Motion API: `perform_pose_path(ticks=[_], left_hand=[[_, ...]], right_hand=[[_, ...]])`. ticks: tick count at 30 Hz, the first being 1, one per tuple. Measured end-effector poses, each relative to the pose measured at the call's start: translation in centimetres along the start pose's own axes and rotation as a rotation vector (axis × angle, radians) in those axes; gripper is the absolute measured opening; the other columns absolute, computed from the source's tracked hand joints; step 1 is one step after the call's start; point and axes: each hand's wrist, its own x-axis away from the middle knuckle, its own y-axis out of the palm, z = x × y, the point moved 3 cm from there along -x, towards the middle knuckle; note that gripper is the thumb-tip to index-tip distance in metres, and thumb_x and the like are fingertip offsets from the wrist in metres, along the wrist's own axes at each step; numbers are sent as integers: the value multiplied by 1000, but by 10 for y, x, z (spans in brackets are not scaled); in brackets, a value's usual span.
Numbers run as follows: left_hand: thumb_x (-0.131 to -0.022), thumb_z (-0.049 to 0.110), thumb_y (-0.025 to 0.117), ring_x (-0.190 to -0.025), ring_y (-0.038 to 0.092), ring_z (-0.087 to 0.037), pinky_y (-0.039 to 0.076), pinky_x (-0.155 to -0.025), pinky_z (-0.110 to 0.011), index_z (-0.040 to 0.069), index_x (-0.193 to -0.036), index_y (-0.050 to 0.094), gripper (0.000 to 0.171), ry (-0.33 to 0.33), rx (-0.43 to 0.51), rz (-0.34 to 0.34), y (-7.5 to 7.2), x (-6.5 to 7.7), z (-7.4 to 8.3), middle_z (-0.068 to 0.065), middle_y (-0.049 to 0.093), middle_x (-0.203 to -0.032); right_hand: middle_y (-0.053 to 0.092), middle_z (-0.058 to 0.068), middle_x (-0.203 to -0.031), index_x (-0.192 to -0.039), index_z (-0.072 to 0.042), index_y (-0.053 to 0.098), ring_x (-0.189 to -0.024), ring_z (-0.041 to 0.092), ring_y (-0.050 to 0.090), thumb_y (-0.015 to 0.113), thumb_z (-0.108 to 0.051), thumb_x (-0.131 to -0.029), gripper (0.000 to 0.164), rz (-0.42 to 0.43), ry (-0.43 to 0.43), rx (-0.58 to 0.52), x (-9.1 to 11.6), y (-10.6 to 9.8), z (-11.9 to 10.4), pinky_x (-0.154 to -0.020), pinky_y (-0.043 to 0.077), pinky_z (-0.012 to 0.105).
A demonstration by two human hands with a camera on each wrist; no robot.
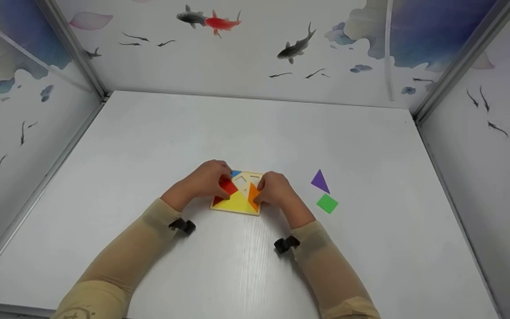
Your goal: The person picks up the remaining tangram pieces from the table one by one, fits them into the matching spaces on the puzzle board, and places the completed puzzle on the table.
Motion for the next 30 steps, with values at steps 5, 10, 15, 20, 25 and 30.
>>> perform_pose_path(ticks=[5,10,15,20,25,30], left_hand=[[-83,30,92,-101,55,-22,53,-94,-34,8,-112,78,40,17,-9,12,0,2,-1,-4,65,-108],[-83,30,92,-101,55,-22,52,-95,-33,8,-112,78,40,39,-9,21,1,1,1,-4,66,-108],[-83,30,92,-103,55,-21,53,-97,-33,9,-115,77,42,22,8,15,2,1,1,-3,66,-110],[-83,31,92,-104,55,-21,53,-98,-33,9,-115,77,42,25,-2,14,2,0,1,-3,65,-110],[-83,32,92,-104,55,-21,53,-97,-33,10,-114,76,41,17,3,13,2,0,1,-3,64,-110],[-83,32,92,-104,55,-21,53,-98,-33,10,-115,76,43,8,4,9,2,-1,1,-3,64,-111]], right_hand=[[63,12,-109,-115,-5,68,-94,25,62,85,-14,-90,31,11,6,-32,0,3,1,-78,57,27],[62,11,-105,-112,-5,67,-91,25,62,85,-13,-90,30,22,19,-29,1,2,3,-73,55,26],[63,11,-106,-113,-6,68,-93,26,61,85,-15,-91,29,22,14,-8,2,0,3,-75,56,27],[64,12,-107,-112,-7,68,-94,26,61,84,-14,-91,27,24,14,-1,1,0,2,-77,57,28],[64,12,-109,-113,-6,68,-94,26,62,83,-13,-92,27,23,4,-4,3,-1,1,-78,58,28],[64,12,-108,-114,-6,68,-95,26,61,84,-15,-92,28,21,-7,3,4,-2,0,-78,57,28]])
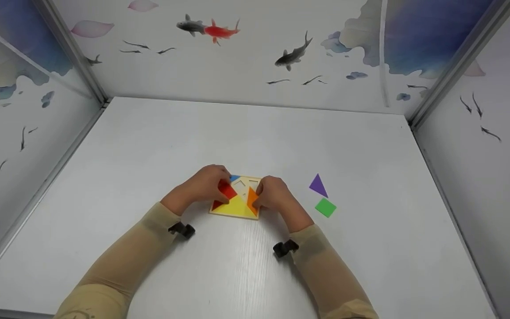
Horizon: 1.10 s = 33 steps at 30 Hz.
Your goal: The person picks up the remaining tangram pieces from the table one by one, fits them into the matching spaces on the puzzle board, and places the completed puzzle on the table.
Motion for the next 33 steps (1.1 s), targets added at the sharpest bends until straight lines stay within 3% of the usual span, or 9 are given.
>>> perform_pose_path(ticks=[9,17,33], left_hand=[[-81,32,93,-103,55,-21,53,-98,-34,9,-112,78,42,17,-16,16,0,0,-1,-3,65,-110],[-83,32,93,-106,55,-21,53,-100,-33,9,-116,76,44,4,-4,11,1,1,-1,-3,65,-112],[-82,32,93,-106,55,-21,53,-98,-33,10,-115,76,44,-2,1,4,0,0,-1,-2,64,-112]], right_hand=[[66,12,-104,-108,-7,71,-90,25,60,84,-13,-90,22,29,-73,27,1,-2,-1,-73,54,28],[66,12,-104,-109,-8,71,-90,25,62,78,-14,-96,16,57,-92,4,3,-7,2,-74,57,27],[65,10,-100,-109,-9,70,-86,24,63,80,-18,-95,19,86,-87,-57,4,-22,7,-77,60,28]])
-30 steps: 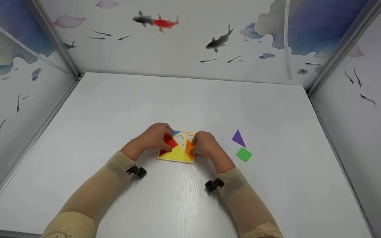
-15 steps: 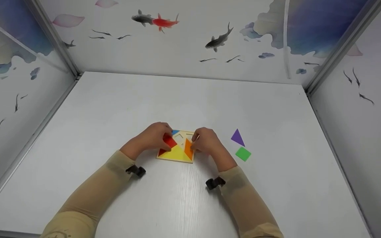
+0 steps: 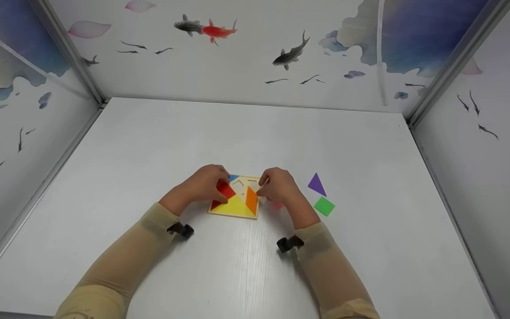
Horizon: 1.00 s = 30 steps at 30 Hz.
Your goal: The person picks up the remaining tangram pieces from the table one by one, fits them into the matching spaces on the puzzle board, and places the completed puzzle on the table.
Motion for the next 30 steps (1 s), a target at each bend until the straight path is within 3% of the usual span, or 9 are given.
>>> perform_pose_path(ticks=[21,30], left_hand=[[-82,30,93,-104,55,-22,54,-98,-33,9,-116,77,44,-1,-1,2,0,0,2,-3,66,-110],[-82,31,93,-106,56,-21,54,-99,-33,10,-118,77,45,-6,-5,-1,-1,0,0,-3,66,-115]], right_hand=[[66,11,-104,-113,-12,70,-92,26,63,82,-20,-94,23,25,45,18,-1,-6,1,-82,60,29],[65,10,-100,-111,-10,71,-92,25,60,82,-21,-94,23,51,27,30,-1,-10,4,-80,57,29]])
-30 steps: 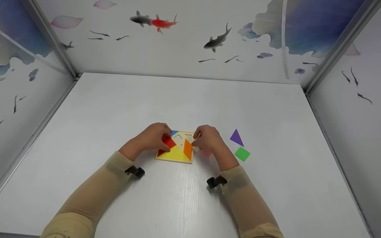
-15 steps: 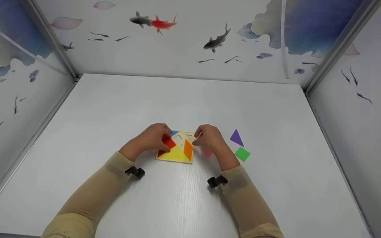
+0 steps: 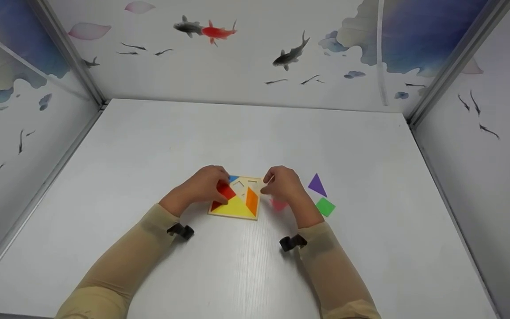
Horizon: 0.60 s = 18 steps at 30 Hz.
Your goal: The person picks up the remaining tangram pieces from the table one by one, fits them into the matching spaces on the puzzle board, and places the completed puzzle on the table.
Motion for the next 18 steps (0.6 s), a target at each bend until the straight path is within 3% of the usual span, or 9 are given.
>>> perform_pose_path(ticks=[10,18], left_hand=[[-82,33,93,-107,55,-21,54,-100,-34,10,-120,76,47,9,6,-8,1,1,0,-4,65,-115],[-83,32,93,-105,56,-22,55,-98,-34,9,-117,77,44,20,16,8,1,3,-1,-3,65,-113]], right_hand=[[66,10,-99,-111,-8,71,-88,26,59,82,-20,-93,24,58,-21,11,3,-10,9,-77,54,30],[68,13,-109,-120,-8,70,-94,28,62,82,-20,-94,31,71,-7,7,8,-14,5,-83,59,33]])
